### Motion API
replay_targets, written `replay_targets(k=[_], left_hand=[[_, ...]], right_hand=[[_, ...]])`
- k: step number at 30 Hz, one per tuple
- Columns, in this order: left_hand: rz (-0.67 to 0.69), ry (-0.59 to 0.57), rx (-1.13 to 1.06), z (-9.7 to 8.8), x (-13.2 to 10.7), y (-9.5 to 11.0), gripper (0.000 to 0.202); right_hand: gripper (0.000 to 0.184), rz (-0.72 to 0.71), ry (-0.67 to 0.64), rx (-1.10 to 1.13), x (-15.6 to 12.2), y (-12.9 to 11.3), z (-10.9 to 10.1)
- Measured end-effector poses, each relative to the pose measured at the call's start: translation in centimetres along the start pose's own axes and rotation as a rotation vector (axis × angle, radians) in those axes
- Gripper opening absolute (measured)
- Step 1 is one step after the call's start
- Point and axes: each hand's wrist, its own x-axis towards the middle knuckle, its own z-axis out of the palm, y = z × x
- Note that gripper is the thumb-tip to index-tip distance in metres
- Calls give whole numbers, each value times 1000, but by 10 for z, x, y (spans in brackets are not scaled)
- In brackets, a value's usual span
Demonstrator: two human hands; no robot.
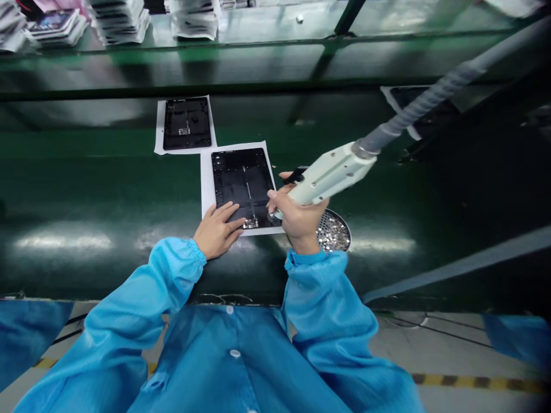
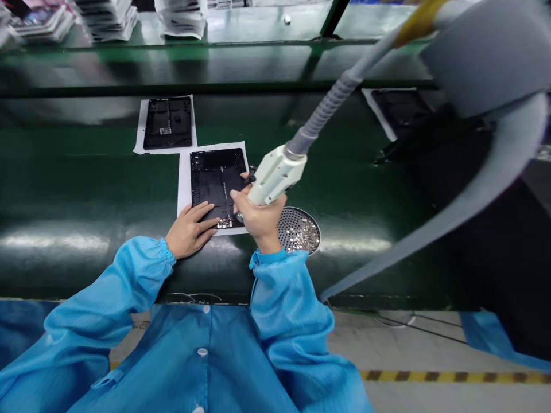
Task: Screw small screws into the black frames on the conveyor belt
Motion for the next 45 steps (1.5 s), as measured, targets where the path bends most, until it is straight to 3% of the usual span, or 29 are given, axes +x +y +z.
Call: replay_targets(k=[4, 6, 8, 10, 13, 16, 19, 21, 24, 26, 28, 34, 37, 39, 42, 45], left_hand=[[-6, 108, -86, -8, -14, -16, 34], [-199, 245, -126, -20, -17, -29, 34], [-496, 331, -127, -34, -16, -40, 34], [-744, 258, -105, -47, -11, -45, 36], [-894, 24, -50, -56, 1, -40, 45], [-849, -89, -65, -53, 9, -35, 40], [-710, -90, -207, -47, 8, -40, 37], [-652, 46, -400, -44, 7, -46, 36], [-644, 381, -613, -38, 16, -58, 30], [-638, 534, -618, -36, 33, -66, 24], [-615, 606, -601, -35, 59, -76, 20], [-572, 706, -504, -40, 153, -113, 15], [-576, 674, -394, -46, 186, -131, 12], [-580, 599, -303, -52, 195, -142, 20], [-580, 429, -143, -64, 186, -159, 32], [-573, 231, 31, -80, 162, -178, 24]], right_hand=[[25, -2, 21, -32, 3, -5, -16], [26, 22, 37, -81, 3, -8, -19], [26, 37, 58, -122, 3, -11, -19], [25, 42, 65, -136, 2, -15, -17], [23, 42, 58, -151, 0, -18, -16], [20, 47, 62, -177, -1, -19, -16], [19, 67, 76, -179, -3, -20, -17], [16, 83, 77, -188, -5, -22, -16], [13, 91, 65, -224, -7, -22, -12], [16, 93, 46, -240, -9, -20, -9], [17, 99, 7, -245, -11, -18, -4], [13, 129, -90, -219, -12, -13, 5], [19, 137, -98, -197, -11, -12, 6], [23, 115, -100, -210, -11, -12, 7], [19, 105, -90, -252, -12, -13, 7], [11, 97, -101, -238, -11, -17, 8]])
